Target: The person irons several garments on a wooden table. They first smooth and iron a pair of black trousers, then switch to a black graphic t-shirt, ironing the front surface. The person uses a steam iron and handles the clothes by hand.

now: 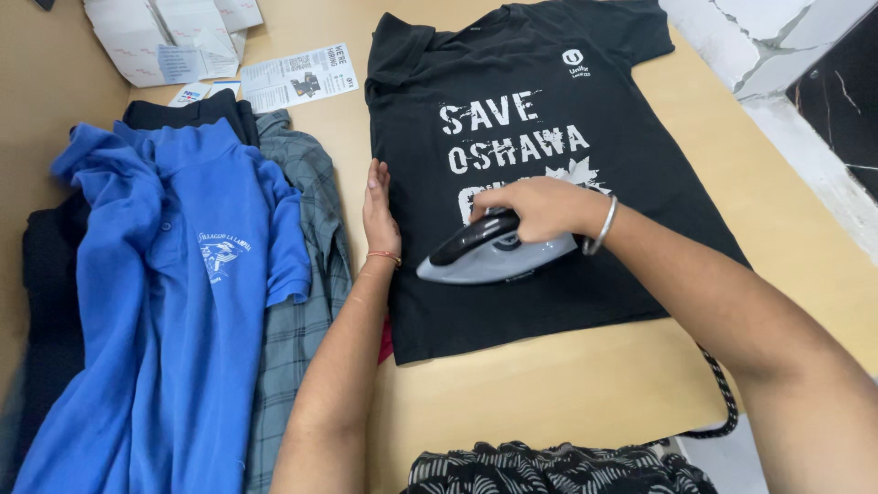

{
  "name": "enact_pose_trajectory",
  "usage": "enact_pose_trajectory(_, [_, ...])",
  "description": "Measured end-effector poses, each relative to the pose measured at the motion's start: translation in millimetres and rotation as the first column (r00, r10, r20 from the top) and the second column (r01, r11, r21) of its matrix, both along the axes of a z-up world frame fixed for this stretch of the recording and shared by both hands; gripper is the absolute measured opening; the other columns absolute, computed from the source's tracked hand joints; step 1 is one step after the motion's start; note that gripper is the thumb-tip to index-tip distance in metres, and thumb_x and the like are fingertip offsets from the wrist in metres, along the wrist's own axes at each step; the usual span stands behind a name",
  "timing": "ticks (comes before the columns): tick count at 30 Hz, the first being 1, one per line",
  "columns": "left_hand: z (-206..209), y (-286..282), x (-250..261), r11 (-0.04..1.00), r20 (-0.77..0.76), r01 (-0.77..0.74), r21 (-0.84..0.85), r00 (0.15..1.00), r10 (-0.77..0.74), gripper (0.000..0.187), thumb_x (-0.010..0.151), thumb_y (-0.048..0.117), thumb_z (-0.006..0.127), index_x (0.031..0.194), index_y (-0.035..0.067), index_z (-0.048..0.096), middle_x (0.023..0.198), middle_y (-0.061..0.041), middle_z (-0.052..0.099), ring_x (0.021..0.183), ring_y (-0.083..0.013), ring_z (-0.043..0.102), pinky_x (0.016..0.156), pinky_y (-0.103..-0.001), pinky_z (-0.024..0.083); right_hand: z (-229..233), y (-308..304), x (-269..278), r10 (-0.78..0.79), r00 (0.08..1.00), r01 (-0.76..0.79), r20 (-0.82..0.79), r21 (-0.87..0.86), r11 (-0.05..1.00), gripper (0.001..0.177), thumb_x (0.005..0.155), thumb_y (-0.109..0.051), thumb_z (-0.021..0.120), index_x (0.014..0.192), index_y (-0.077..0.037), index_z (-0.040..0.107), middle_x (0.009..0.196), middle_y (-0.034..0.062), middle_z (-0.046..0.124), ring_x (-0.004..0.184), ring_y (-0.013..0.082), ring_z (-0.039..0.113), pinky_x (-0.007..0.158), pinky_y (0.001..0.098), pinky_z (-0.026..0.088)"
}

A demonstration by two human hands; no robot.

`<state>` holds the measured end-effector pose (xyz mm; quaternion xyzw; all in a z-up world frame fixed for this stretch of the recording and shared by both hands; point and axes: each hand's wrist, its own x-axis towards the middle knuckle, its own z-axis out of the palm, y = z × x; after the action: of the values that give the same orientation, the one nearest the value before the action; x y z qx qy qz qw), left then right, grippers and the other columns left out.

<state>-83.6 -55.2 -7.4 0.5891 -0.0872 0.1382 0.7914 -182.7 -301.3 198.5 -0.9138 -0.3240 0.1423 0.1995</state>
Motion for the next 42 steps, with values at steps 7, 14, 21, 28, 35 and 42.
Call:
enact_pose_trajectory(7, [22,-9,-22,0.878,0.042,-0.069,0.474,0.998,0.056,0.067,0.11,0.05,0.029,0.156,0.003,0.04,0.161,-0.017,0.045,0.153,-0.0311,0.038,0.124,-0.036,0.026,-17,-12,-18,-0.196,0.961,0.214,0.193,-0.081,0.973,0.04,0.075,-0.016,0.068,0.114,-0.026,0.075,0.089,0.0097,0.074,0.088,0.0332,0.071,0.076,0.047,0.053])
enact_pose_trajectory(14, [32,-21,-28,0.505,0.096,-0.117,0.855,0.993,0.067,0.073,0.107,0.055,0.03,0.158,0.003,0.036,0.165,-0.019,0.033,0.155,-0.038,0.023,0.126,-0.047,0.015,-64,-73,64,-0.482,0.599,0.641,0.64,-0.022,0.767,0.034,0.078,-0.013,0.068,0.111,-0.012,0.073,0.089,0.019,0.07,0.082,0.0366,0.071,0.07,0.0463,0.057])
enact_pose_trajectory(21, [38,-36,-29,0.113,0.038,-0.043,0.993,0.998,0.048,0.081,0.101,0.065,0.037,0.155,0.006,0.036,0.165,-0.017,0.031,0.154,-0.0357,0.021,0.125,-0.051,0.013,-70,-94,90,-0.511,0.492,0.721,0.705,-0.002,0.693,0.03,0.077,-0.028,0.074,0.102,-0.011,0.075,0.086,0.0165,0.072,0.079,0.0347,0.073,0.068,0.0447,0.058])
enact_pose_trajectory(28, [62,-71,-71,0.036,0.076,-0.074,0.997,0.682,-0.727,0.08,0.097,0.057,0.056,0.157,0.007,0.039,0.161,-0.015,0.041,0.154,-0.0326,0.031,0.13,-0.048,0.023,-47,-86,72,-0.401,0.682,0.544,0.611,-0.059,0.837,0.044,0.067,-0.042,0.083,0.103,-0.017,0.078,0.085,0.0127,0.074,0.081,0.033,0.072,0.07,0.0453,0.056])
enact_pose_trajectory(35, [54,-117,-132,0.055,0.079,-0.072,0.996,0.392,-0.917,0.071,0.1,0.049,0.053,0.156,0.008,0.038,0.165,-0.014,0.036,0.153,-0.0333,0.029,0.125,-0.051,0.019,-55,-76,79,-0.477,0.616,0.61,0.627,0.002,0.792,0.042,0.066,-0.042,0.084,0.099,-0.016,0.079,0.084,0.0126,0.073,0.08,0.0322,0.073,0.07,0.0445,0.056])
enact_pose_trajectory(42, [84,-66,-88,0.611,0.366,0.039,0.791,0.769,-0.524,0.053,0.108,0.043,0.046,0.145,0.005,0.053,0.147,-0.013,0.059,0.141,-0.0333,0.053,0.121,-0.043,0.039,-42,-76,66,-0.202,0.755,0.339,0.624,-0.108,0.934,0.043,0.059,-0.043,0.083,0.095,-0.021,0.078,0.076,0.0086,0.072,0.076,0.0315,0.071,0.066,0.0459,0.054])
